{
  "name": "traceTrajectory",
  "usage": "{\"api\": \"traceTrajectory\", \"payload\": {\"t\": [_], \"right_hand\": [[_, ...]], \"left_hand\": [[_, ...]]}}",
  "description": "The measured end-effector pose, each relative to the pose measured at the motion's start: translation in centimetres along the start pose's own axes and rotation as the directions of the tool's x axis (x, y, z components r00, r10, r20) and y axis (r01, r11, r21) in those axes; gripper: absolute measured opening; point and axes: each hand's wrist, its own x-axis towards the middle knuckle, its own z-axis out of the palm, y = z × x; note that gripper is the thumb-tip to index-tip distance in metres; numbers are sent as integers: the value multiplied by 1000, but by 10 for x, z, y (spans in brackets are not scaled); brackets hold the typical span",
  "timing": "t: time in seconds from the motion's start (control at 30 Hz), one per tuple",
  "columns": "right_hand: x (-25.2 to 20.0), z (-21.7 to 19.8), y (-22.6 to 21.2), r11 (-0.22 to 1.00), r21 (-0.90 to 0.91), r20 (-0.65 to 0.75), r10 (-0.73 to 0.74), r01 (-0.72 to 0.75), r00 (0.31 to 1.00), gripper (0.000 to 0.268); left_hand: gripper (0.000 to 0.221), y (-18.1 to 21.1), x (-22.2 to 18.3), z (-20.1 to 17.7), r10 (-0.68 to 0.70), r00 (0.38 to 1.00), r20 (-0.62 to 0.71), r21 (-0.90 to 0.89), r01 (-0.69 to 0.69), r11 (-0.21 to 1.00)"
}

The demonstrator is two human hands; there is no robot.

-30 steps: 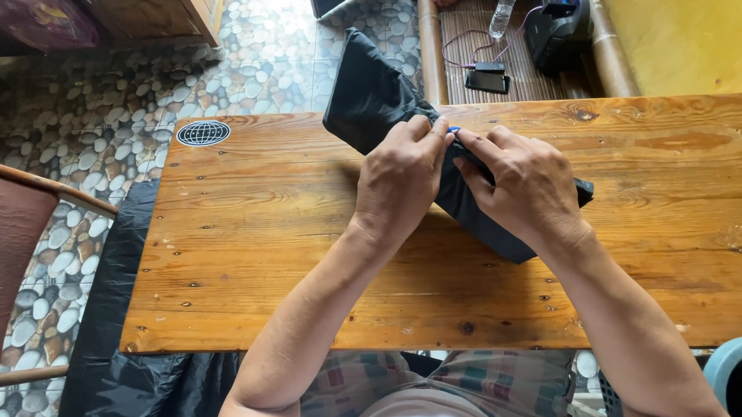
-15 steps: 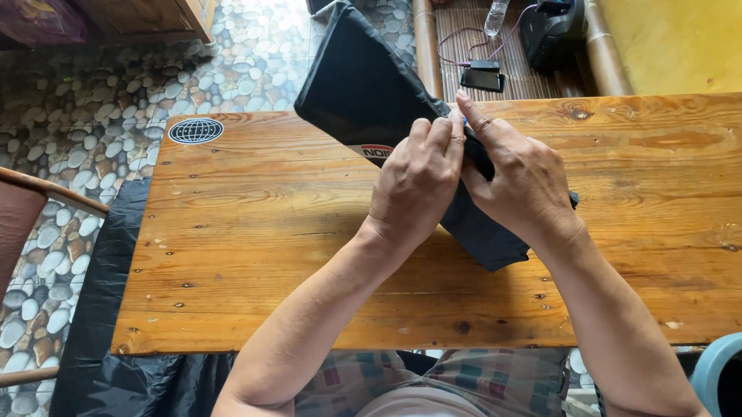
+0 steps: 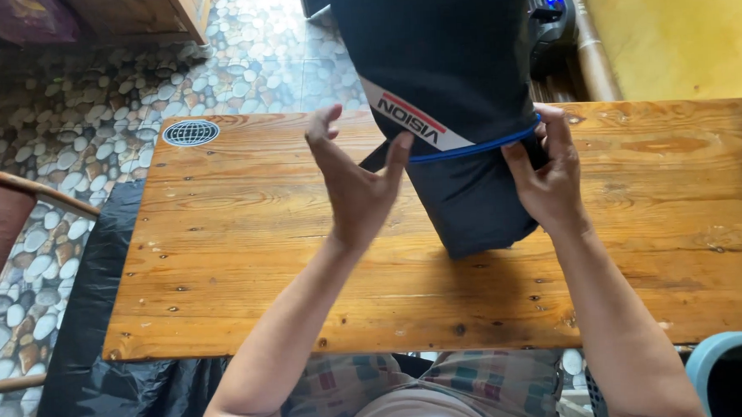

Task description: Folding black garments and packing them into small zippered pouches.

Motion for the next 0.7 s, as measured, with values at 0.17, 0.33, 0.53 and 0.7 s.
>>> {"api": "traceTrajectory", "payload": {"t": [0.17,0.33,0.53,0.7], "right_hand": [[0,6,15,971,117,-61,-201,207,978,37],[-10,5,39,949,201,-91,-227,241,970,36],[-20,0,52,951,249,-108,-162,185,981,36],[-21,3,52,945,269,-124,-157,185,980,40]], "left_hand": [[69,-21,-3,11,-230,810,539,-573,554,604],[55,-7,-4,15,-366,698,616,-489,703,516],[75,-13,-21,17,-353,637,685,-331,704,629],[58,-5,-16,17,-355,644,678,-343,704,622]]}}
